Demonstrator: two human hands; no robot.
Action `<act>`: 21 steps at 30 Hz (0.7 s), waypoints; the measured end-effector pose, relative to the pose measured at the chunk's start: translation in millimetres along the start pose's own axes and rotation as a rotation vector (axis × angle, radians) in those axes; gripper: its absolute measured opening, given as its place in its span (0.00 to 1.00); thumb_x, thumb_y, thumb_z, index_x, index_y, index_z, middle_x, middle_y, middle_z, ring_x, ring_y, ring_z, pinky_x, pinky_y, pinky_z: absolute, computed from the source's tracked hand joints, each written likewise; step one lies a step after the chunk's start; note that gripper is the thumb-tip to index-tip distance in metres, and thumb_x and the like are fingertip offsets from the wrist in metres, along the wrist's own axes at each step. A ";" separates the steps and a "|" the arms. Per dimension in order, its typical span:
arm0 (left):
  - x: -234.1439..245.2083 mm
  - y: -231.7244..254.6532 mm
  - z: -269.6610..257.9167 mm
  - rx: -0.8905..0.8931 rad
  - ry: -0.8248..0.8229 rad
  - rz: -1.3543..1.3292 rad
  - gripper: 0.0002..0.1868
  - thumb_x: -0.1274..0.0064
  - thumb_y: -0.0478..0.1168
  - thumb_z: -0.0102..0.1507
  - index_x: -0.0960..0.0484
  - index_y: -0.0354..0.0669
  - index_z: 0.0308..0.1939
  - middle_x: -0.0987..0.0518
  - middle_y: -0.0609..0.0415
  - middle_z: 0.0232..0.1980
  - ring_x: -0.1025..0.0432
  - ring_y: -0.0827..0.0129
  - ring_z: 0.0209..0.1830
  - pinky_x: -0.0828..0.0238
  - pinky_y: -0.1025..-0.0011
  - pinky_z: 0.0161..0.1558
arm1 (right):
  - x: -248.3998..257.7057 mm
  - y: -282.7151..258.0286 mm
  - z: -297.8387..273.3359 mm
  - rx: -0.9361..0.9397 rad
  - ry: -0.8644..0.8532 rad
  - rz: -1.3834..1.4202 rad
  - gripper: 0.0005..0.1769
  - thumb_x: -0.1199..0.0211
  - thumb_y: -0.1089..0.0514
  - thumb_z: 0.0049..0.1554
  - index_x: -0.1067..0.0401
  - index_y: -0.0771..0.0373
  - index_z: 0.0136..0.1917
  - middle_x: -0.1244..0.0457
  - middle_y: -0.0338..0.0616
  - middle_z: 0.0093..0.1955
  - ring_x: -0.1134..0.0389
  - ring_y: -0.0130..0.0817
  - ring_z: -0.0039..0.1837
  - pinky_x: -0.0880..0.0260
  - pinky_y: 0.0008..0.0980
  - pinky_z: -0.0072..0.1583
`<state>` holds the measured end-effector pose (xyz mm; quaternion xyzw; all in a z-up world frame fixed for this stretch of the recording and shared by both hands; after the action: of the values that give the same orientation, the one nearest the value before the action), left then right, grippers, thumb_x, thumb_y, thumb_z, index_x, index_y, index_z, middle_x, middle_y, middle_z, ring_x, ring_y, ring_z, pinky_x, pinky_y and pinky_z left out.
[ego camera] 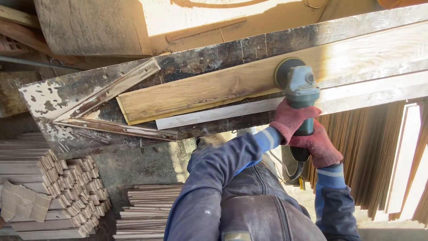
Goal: Sanding a wooden plank using a handheld angle grinder with a sanding disc attachment.
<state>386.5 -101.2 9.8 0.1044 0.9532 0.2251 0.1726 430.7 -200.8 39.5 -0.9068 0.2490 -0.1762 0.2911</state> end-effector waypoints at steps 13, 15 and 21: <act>99.2 12.4 -35.9 -0.028 0.309 -0.149 0.34 0.23 0.40 0.40 0.20 0.32 0.45 0.20 0.46 0.37 0.24 0.65 0.46 0.30 0.64 0.55 | -83.6 -7.3 -1.4 -0.080 -0.285 -0.269 0.45 0.08 0.59 0.19 0.22 0.52 0.52 0.30 0.44 0.40 0.27 0.38 0.45 0.29 0.36 0.49; 82.1 8.2 -25.4 -0.062 0.191 -0.092 0.28 0.23 0.38 0.37 0.16 0.42 0.40 0.18 0.52 0.34 0.22 0.70 0.40 0.27 0.65 0.53 | -64.1 -8.1 2.2 -0.052 -0.192 -0.152 0.41 0.11 0.65 0.20 0.24 0.57 0.48 0.32 0.43 0.36 0.29 0.37 0.41 0.29 0.35 0.44; -38.0 -19.9 2.9 0.000 0.009 0.050 0.32 0.30 0.41 0.36 0.18 0.45 0.45 0.19 0.53 0.39 0.22 0.63 0.46 0.30 0.63 0.59 | 38.2 22.9 5.9 0.017 0.020 0.016 0.36 0.18 0.67 0.28 0.28 0.59 0.50 0.33 0.42 0.38 0.31 0.35 0.41 0.31 0.36 0.44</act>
<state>420.1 -128.0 8.8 0.1271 0.9511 0.2299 0.1626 456.5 -235.6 27.6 -0.9005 0.2574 -0.1850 0.2975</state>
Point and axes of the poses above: each hand's wrist, its own z-axis towards the middle knuckle, its own x-axis out of the back of the hand, y = z × x, the point moved 3 cm from there along z, towards the middle knuckle
